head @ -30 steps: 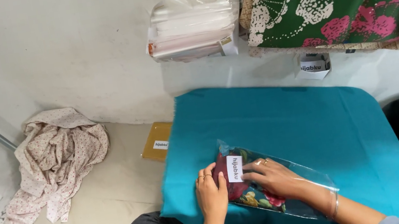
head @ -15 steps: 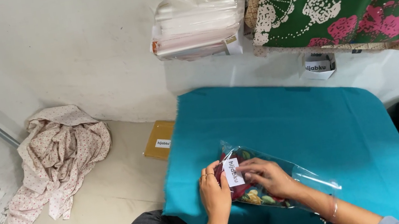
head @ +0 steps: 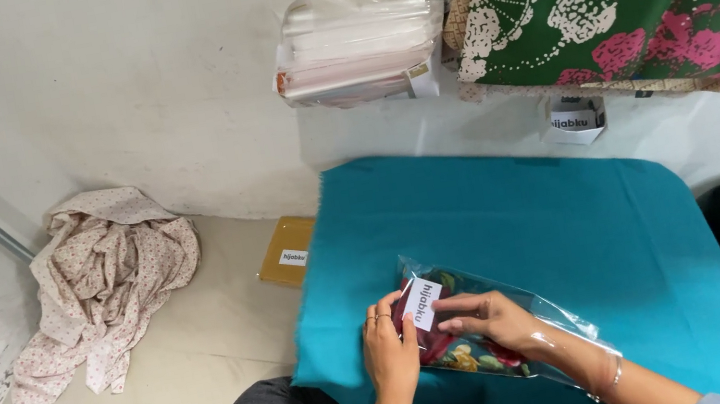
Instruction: A person uses a lint roller to clean a floral garment, folds it, and carefully packages it into a clear plastic bag at a packing station.
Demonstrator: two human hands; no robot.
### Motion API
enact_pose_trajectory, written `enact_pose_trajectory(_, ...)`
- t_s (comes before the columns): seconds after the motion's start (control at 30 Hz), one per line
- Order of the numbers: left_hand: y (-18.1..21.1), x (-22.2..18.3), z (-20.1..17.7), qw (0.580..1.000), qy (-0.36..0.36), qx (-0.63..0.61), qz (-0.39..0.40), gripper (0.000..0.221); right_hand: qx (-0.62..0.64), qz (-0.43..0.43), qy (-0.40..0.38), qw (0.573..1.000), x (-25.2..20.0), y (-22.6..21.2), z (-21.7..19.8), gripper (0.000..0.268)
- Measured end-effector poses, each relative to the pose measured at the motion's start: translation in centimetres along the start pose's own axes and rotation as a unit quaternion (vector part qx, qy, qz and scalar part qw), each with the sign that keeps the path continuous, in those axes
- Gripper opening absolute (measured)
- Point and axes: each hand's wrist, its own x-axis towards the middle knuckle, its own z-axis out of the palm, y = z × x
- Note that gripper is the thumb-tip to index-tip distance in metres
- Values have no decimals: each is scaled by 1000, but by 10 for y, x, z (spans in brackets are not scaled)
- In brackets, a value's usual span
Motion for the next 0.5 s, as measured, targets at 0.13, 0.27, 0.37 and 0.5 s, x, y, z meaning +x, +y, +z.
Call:
enact_pose_trajectory(0.13, 3, -3, 1, 999, 6, 25, 25, 31, -17, -23, -44, 999, 11, 10, -8, 52)
enact_pose_trajectory(0.27, -1, -2, 1, 997, -11, 63, 31, 34, -19, -21, -87, 996, 9, 3, -9, 55)
enact_pose_trajectory(0.37, 1, -2, 1, 991, -28, 125, 27, 34, -32, -26, -93, 995, 5, 8, -15, 54)
enact_pose_trajectory(0.5, -5, -4, 13, 952, -14, 302, 44, 33, -65, 30, -39, 997, -35, -3, -32, 63)
